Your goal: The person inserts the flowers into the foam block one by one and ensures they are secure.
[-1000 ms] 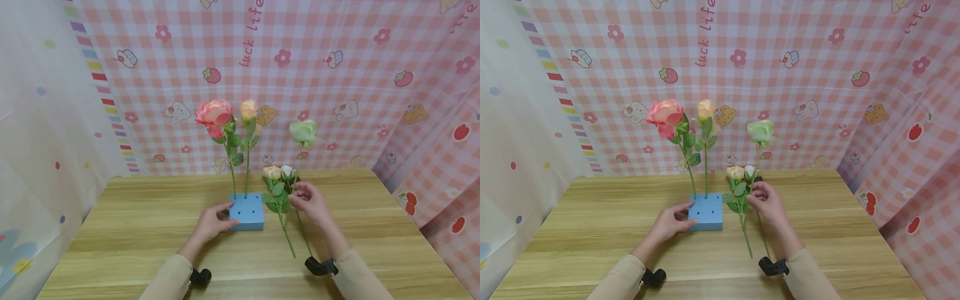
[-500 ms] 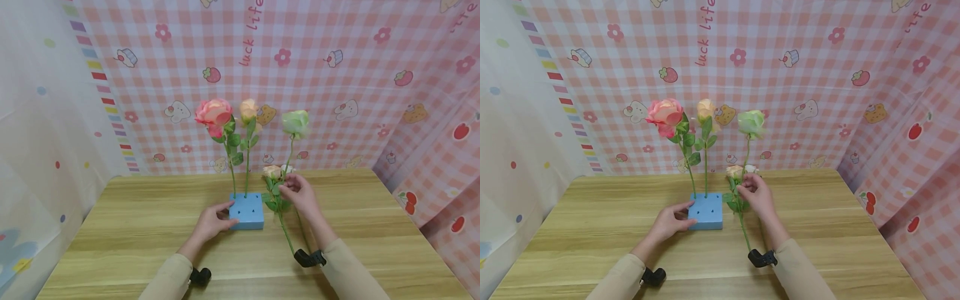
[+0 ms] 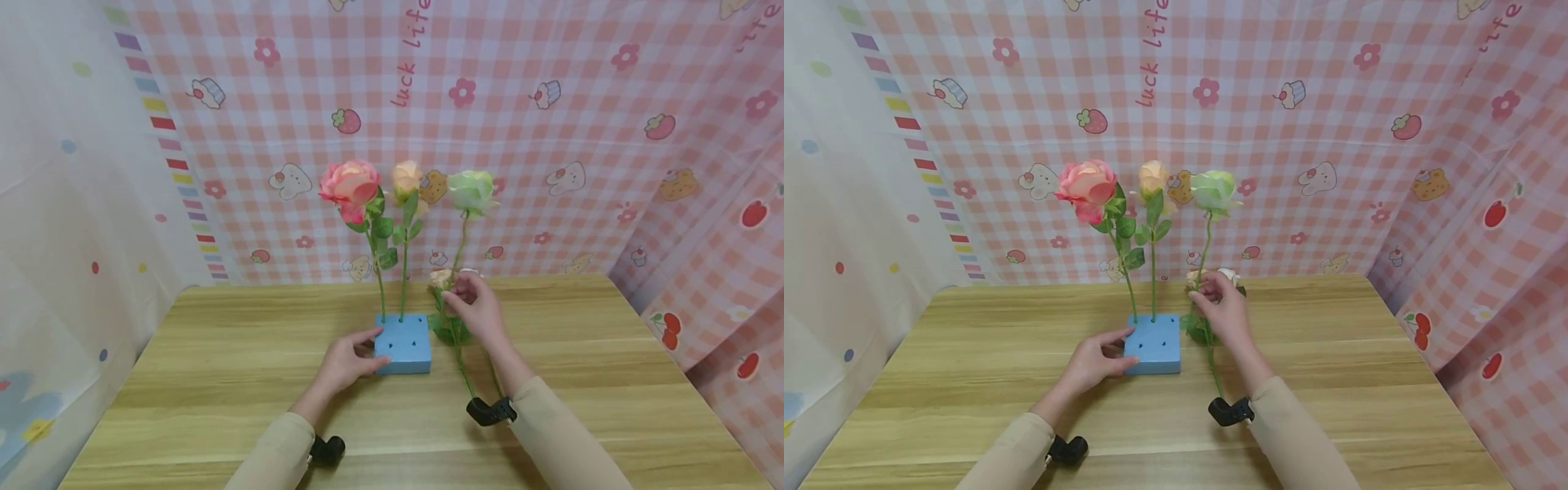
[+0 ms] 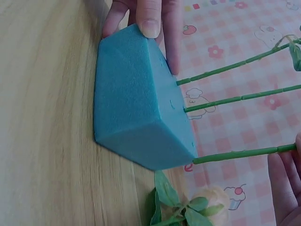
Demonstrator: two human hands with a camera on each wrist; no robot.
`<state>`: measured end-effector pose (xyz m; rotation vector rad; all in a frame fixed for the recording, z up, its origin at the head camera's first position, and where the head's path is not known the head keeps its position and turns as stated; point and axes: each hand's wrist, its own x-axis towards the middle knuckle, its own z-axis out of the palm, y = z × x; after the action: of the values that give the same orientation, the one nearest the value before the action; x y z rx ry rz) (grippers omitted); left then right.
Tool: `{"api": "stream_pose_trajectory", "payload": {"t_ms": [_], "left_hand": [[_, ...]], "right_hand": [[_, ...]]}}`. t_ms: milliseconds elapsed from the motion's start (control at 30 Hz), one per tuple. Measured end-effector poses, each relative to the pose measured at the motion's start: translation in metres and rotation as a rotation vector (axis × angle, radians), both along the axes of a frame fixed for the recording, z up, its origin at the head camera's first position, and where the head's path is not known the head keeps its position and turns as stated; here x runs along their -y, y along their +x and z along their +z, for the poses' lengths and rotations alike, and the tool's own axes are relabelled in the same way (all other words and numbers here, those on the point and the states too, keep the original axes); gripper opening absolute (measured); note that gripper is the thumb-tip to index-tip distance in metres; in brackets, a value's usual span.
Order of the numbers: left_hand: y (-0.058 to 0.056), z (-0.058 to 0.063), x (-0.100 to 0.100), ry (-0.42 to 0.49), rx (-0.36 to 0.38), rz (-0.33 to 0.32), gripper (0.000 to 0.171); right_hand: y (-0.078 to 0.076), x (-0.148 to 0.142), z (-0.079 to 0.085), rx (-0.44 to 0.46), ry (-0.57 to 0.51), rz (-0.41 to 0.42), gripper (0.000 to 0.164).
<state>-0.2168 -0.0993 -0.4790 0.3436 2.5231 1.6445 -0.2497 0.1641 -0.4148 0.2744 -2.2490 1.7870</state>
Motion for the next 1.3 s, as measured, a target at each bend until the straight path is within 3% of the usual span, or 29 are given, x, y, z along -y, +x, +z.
{"api": "stream_pose_trajectory", "payload": {"t_ms": [567,1133,1300], "left_hand": [[0.000,0.000,0.000,0.002,-0.003,-0.013,0.059],[-0.001,0.000,0.000,0.001,-0.020,-0.010,0.059],[-0.001,0.000,0.000,0.004,-0.014,-0.009,0.059]], "right_hand": [[-0.019,0.020,-0.007,-0.114,0.133,-0.091,0.024],[-0.025,0.028,-0.012,-0.157,0.164,-0.039,0.024],[-0.026,0.028,-0.014,-0.162,0.222,-0.046,0.020]]}}
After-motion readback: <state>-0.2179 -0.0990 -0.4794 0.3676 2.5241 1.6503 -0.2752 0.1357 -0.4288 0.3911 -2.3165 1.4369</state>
